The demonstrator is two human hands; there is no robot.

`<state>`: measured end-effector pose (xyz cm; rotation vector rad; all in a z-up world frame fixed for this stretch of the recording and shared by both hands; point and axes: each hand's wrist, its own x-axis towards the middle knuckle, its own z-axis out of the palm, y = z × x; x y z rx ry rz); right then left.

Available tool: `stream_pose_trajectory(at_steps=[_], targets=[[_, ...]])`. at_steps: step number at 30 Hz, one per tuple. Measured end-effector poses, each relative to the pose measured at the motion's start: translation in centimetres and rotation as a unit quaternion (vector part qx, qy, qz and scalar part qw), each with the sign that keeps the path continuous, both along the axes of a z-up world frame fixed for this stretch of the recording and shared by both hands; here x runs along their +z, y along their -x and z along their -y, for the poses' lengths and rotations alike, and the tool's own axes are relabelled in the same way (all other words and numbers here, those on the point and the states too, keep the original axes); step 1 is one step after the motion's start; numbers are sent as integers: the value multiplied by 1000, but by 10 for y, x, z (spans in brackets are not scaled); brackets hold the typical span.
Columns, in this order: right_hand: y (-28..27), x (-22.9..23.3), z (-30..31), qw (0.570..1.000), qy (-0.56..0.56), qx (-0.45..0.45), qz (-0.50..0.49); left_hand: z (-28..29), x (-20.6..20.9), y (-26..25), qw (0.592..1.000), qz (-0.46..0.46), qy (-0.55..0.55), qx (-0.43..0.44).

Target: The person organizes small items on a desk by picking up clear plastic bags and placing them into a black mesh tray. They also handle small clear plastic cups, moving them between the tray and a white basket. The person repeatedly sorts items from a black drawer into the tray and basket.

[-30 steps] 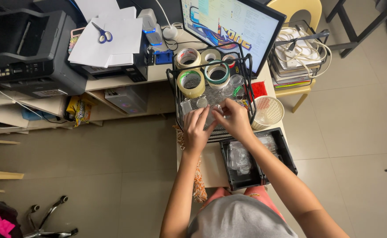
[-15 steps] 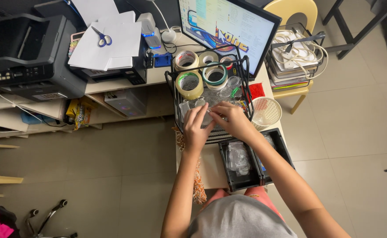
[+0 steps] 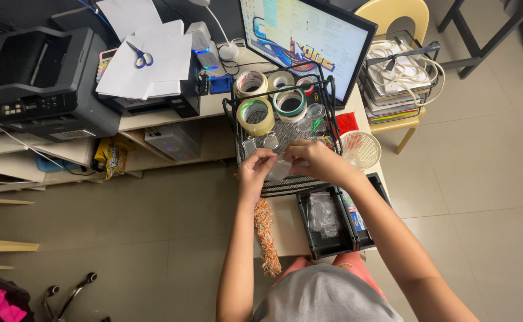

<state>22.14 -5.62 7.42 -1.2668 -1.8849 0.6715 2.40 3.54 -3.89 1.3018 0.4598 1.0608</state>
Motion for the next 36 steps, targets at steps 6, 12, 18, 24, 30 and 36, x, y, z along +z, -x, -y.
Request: stream_pose_trajectory(at_steps=[6,12,18,24,30,36], targets=[[4,21,10,994,-31,-33,95,2,9,-1,998,-49,32,1],[2,28,13,976,-76,-13,205,13,18,-3,995,-95,6,-24],[-8,30,20,989,-65,-19,130,18,12,-10,999,-50,-2,-18],[-23,1,22,996,-15,-85,38,27,15,-22,998,-32,35,37],[-39,-42,30,971,75,-143,-175,49,29,-39,998,-13,37,55],[-65,-37,57,970,41,-119,-207,71,15,-69,998,7,13,67]])
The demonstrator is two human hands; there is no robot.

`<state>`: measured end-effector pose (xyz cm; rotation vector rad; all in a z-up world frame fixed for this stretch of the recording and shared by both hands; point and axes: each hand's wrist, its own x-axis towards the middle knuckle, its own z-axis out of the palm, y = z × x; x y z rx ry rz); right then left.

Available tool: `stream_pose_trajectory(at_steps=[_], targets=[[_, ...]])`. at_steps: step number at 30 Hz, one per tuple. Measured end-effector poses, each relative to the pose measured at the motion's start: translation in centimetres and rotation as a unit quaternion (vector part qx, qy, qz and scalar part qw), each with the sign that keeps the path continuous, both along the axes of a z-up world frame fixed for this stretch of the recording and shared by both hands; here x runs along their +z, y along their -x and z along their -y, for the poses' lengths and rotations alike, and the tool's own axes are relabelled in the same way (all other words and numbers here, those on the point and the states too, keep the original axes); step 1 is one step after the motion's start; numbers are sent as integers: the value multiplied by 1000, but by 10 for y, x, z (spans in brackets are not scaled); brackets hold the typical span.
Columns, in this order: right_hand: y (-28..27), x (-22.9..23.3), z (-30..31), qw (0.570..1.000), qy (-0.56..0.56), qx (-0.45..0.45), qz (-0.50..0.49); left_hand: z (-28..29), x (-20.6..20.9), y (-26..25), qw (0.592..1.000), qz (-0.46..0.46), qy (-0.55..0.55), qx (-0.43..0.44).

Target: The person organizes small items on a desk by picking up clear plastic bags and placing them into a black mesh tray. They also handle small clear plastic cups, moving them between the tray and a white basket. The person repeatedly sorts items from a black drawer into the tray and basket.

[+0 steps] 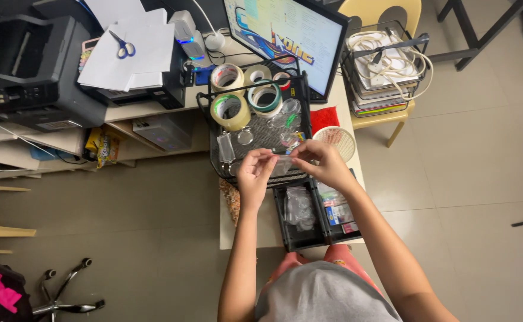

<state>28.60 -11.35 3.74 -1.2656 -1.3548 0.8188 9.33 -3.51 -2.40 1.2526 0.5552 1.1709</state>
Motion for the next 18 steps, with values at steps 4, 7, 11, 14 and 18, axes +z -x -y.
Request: stream_pose_trajectory(at_steps=[4,7,11,14,18], targets=[[-25,-14,13,999,30,-19,12,22,6,-28,1000,-19,12,9],[-48,-22,29,999,33,-32,27,38,11,-53,998,-47,15,-26],[-76,-30,51,998,4,-23,62,57,-6,-84,997,-61,4,-36],[-96,-40,64,996,29,-34,74,66,-22,-106,996,-67,24,-52],[-124,-83,78,997,53,-37,35,78,-31,-127,987,-64,123,-82]])
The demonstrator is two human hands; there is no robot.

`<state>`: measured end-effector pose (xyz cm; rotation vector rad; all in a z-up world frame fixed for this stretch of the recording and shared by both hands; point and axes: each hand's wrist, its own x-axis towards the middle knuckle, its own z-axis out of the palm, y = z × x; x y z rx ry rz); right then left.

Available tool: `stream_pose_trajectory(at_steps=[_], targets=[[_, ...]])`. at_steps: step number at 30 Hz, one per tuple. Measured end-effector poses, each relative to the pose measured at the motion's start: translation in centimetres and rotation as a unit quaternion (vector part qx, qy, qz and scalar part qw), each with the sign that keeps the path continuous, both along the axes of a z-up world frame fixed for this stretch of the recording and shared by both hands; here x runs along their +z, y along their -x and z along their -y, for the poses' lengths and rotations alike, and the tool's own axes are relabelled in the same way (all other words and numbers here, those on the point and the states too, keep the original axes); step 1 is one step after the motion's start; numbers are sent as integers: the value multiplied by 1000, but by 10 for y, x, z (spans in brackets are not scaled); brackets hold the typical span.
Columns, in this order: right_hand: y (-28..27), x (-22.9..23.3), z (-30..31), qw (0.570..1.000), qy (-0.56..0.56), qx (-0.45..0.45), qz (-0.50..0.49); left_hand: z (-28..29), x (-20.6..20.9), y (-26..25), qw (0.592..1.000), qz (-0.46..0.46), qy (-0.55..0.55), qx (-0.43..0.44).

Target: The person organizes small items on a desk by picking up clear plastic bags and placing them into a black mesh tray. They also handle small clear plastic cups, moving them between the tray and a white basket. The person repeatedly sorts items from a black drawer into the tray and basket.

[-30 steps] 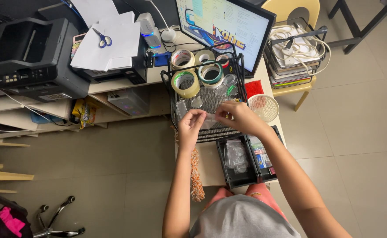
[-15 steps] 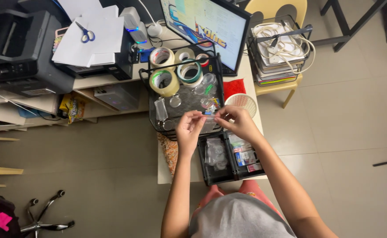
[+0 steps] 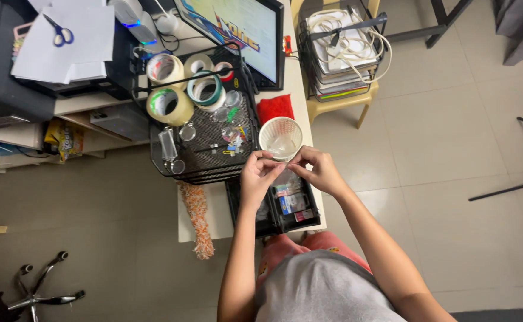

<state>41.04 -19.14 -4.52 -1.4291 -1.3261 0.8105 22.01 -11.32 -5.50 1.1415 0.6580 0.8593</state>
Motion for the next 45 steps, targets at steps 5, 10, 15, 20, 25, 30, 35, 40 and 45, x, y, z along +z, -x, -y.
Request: stream_pose_trajectory(at_steps=[5,10,15,20,25,30,35,40,45], targets=[[-22,-49,14,977,73,16,-198,12,-39,-10,994,-74,-54,-58],[-13,-8,17,993,-46,-97,50,21,-82,-22,994,-105,-16,-28],[-5,-36,17,966,-138,-31,215,24,-66,-27,981,-195,-6,24],[-10,-93,9,997,73,-5,40,19,-95,-17,989,-147,0,33],[-7,-127,12,997,68,-10,21,25,-111,-18,981,-184,-56,35],[5,-166,21,986,156,-53,-20,28,-160,-12,963,-263,-65,2],[11,-154,26,983,166,-78,-31,23,-148,-13,958,-275,-78,-20],[8,-161,29,991,100,-68,63,25,-133,-11,949,-279,-143,-39],[28,-168,29,975,45,-112,188,25,-133,3,937,-288,-189,58]])
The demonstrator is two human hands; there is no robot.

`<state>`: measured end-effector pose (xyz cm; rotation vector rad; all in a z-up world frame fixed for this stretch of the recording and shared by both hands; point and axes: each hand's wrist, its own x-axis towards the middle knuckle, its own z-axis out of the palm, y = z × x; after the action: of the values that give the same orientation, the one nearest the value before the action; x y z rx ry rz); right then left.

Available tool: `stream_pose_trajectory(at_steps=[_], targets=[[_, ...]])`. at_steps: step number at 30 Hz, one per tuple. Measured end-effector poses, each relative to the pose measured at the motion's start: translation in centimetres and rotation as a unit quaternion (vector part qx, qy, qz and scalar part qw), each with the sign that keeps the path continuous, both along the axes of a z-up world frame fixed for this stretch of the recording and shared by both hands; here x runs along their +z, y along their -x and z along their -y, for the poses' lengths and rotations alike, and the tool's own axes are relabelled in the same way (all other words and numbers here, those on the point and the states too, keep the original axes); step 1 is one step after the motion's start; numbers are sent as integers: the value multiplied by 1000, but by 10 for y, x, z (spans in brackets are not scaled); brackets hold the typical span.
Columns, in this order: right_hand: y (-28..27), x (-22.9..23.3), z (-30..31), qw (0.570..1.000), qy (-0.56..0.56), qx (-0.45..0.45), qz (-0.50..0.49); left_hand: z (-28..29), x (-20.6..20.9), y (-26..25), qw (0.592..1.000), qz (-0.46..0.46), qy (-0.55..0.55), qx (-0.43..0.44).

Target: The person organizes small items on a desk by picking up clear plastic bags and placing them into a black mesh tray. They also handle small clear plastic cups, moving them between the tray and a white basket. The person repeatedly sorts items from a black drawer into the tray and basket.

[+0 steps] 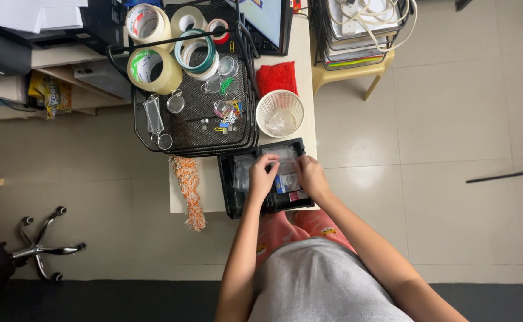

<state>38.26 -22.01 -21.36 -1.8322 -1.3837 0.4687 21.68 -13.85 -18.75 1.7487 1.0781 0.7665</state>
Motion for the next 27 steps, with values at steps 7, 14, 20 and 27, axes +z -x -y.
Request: stream_pose_trajectory(at_steps=[7,14,20,27], targets=[[41,-11,-12,988,131,-80,-11,-5,-2,24,999,30,23,-15],[59,-40,-19,962,182,-65,193,-11,0,40,997,23,33,-68],[68,-49,-29,934,207,-96,276,-18,3,64,993,29,32,-110],[83,-26,-30,897,180,-120,385,-21,3,85,990,16,42,-130]])
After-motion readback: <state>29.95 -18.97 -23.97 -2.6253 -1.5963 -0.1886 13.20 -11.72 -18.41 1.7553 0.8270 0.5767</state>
